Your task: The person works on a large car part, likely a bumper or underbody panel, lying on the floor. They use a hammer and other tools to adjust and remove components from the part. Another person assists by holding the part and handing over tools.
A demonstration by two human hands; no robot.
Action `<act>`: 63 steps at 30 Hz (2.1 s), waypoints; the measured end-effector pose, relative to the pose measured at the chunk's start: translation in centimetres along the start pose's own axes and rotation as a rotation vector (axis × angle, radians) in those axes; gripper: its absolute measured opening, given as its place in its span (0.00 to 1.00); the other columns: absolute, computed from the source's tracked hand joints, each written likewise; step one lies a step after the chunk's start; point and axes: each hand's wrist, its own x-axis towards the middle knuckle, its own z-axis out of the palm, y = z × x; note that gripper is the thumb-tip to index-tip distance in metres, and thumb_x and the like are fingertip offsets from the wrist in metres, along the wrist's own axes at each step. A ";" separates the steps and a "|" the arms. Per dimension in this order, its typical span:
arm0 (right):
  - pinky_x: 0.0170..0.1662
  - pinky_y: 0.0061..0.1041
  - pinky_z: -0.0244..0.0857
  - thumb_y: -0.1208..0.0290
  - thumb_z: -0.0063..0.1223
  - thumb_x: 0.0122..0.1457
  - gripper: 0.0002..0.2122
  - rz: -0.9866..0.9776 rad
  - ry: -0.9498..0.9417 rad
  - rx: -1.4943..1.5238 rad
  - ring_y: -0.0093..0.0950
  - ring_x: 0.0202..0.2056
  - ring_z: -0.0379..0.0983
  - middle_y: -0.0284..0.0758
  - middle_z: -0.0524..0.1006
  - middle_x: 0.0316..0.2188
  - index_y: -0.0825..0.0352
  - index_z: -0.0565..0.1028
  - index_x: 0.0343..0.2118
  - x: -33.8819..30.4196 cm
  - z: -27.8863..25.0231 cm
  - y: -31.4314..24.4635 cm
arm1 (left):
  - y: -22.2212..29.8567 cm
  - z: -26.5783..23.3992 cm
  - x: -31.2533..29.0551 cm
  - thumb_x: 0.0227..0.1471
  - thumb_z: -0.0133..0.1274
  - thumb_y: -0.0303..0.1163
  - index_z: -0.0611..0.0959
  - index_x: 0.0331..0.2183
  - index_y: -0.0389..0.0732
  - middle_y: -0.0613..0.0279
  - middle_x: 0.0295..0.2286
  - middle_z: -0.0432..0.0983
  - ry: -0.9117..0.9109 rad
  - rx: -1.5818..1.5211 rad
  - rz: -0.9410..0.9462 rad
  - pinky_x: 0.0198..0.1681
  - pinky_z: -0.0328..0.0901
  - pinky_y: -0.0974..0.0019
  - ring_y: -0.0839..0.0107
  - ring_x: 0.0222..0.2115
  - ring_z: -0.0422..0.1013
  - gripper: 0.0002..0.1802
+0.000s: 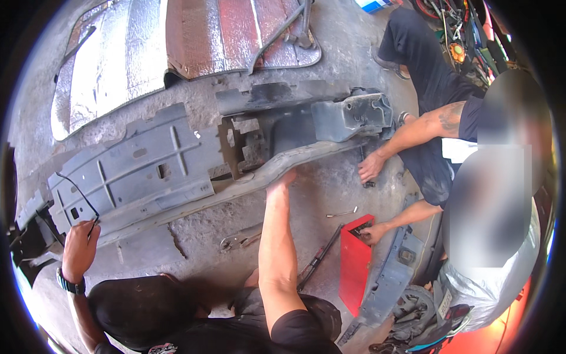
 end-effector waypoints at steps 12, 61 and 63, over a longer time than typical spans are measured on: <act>0.43 0.51 0.72 0.50 0.35 0.67 0.21 0.176 -0.046 0.016 0.38 0.45 0.72 0.36 0.70 0.48 0.61 0.67 0.52 -1.1 0.2 -1.2 | -1.2 0.9 0.9 0.55 0.52 0.27 0.82 0.36 0.26 0.38 0.34 0.78 0.063 0.013 0.066 0.39 0.68 0.51 0.44 0.35 0.75 0.13; 0.55 0.64 0.61 0.25 0.22 0.56 0.43 0.510 -0.686 0.617 0.49 0.58 0.61 0.41 0.60 0.60 0.59 0.59 0.61 2.7 -0.8 1.1 | -2.6 2.3 -9.8 0.62 0.47 0.45 0.80 0.22 0.30 0.58 0.08 0.66 0.250 -0.059 -0.257 0.16 0.62 0.63 0.69 0.11 0.70 0.27; 0.52 0.66 0.62 0.23 0.17 0.55 0.44 0.491 -0.618 0.647 0.56 0.57 0.62 0.41 0.62 0.59 0.57 0.60 0.61 1.9 -0.4 0.9 | -2.0 2.4 -10.6 0.61 0.47 0.46 0.83 0.29 0.30 0.58 0.10 0.69 0.237 -0.049 -0.318 0.16 0.62 0.64 0.69 0.11 0.70 0.26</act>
